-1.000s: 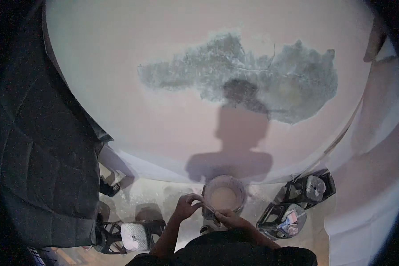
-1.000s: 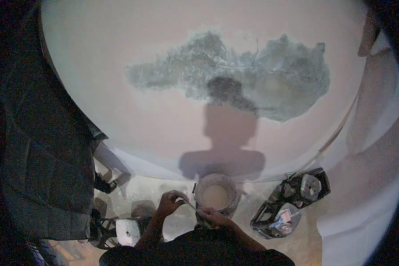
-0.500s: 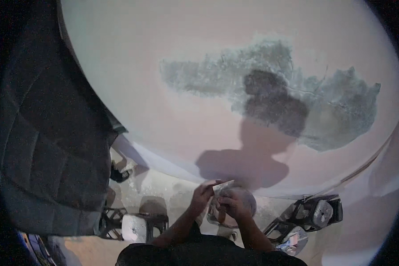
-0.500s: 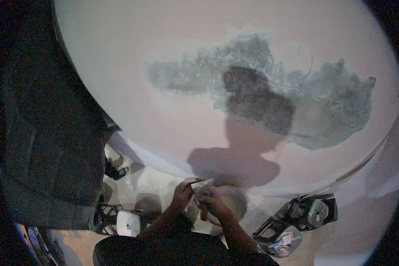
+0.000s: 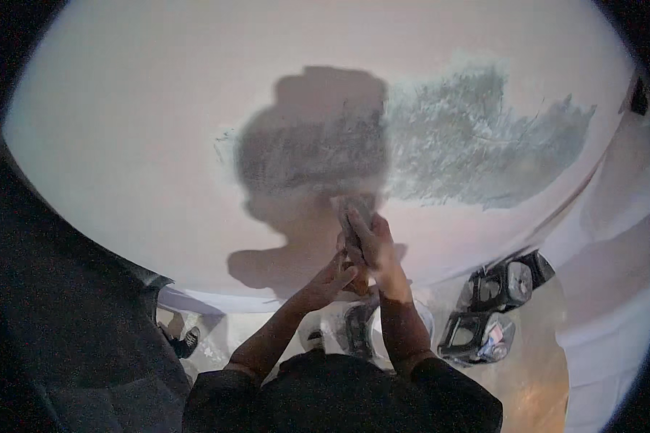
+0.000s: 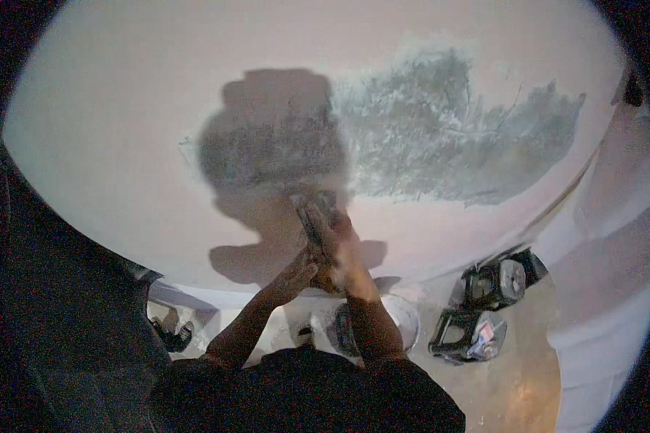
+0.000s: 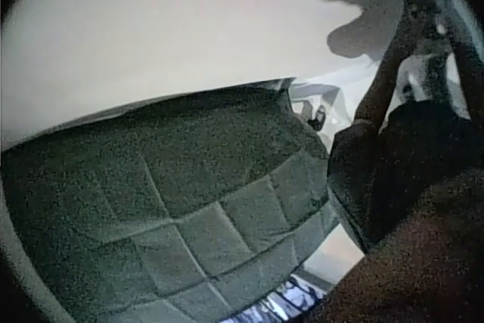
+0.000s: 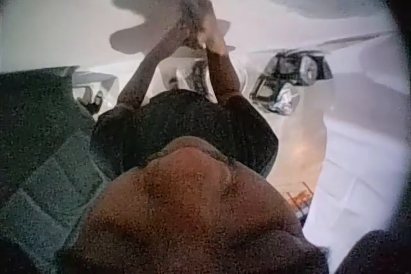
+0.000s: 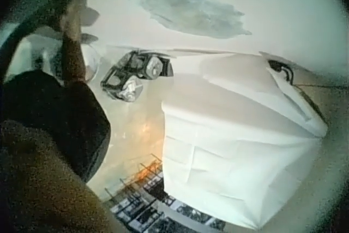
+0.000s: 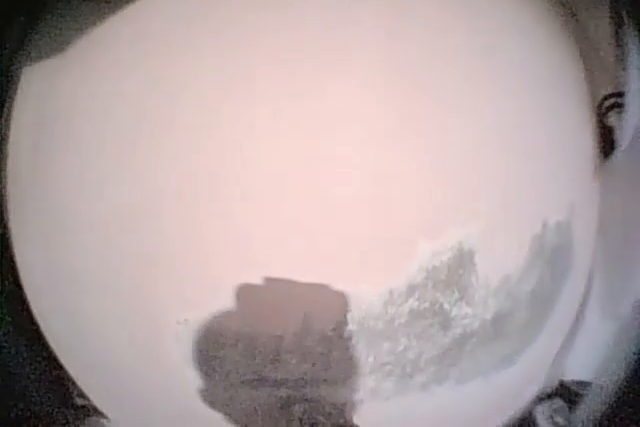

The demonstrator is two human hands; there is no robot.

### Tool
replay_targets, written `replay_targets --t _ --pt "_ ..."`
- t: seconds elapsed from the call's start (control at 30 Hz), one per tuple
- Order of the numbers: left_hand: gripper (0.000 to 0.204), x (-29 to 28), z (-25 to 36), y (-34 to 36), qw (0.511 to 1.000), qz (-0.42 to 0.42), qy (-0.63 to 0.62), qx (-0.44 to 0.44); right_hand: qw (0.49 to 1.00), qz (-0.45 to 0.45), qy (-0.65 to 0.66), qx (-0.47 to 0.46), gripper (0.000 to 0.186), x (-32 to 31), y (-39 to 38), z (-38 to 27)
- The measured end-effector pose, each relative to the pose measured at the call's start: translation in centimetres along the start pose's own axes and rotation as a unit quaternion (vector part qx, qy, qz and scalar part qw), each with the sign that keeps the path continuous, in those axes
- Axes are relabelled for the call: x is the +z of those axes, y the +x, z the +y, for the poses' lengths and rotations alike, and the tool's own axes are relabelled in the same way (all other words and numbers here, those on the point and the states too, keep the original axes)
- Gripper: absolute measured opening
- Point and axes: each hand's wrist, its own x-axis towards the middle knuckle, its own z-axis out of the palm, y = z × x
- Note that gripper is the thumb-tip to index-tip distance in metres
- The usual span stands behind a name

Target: Applying and smoothing joint compound over a repaired section of a wall using a putty knife.

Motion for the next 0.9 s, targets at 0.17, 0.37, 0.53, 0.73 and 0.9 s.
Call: replay_targets --t 0.17,0.37,0.53,0.73,0.9 --pt "0.056 -0.7 -0.7 1.7 0.994 0.029 -0.06 -0.089 0.999 0.011 -0.012 -0.037 0.029 2.5 2.2 -1.4" --pt "0.053 0.9 0.8 1.9 0.991 0.048 0.004 -0.121 1.0 -0.008 -0.024 -0.018 0.031 2.4 1.4 -3.1" --pt "0.05 0.8 -0.9 2.0 0.986 0.095 0.136 -0.001 1.0 -0.016 -0.004 0.012 0.031 2.4 1.9 -2.4" --pt "0.047 2.0 -0.4 2.4 0.963 0.15 0.215 0.059 0.998 0.005 -0.05 0.042 0.031 1.7 2.3 -1.9" --pt "0.054 1.7 -1.5 2.9 0.949 0.173 0.244 0.104 0.999 0.008 -0.021 0.042 0.031 2.1 2.2 -1.9"
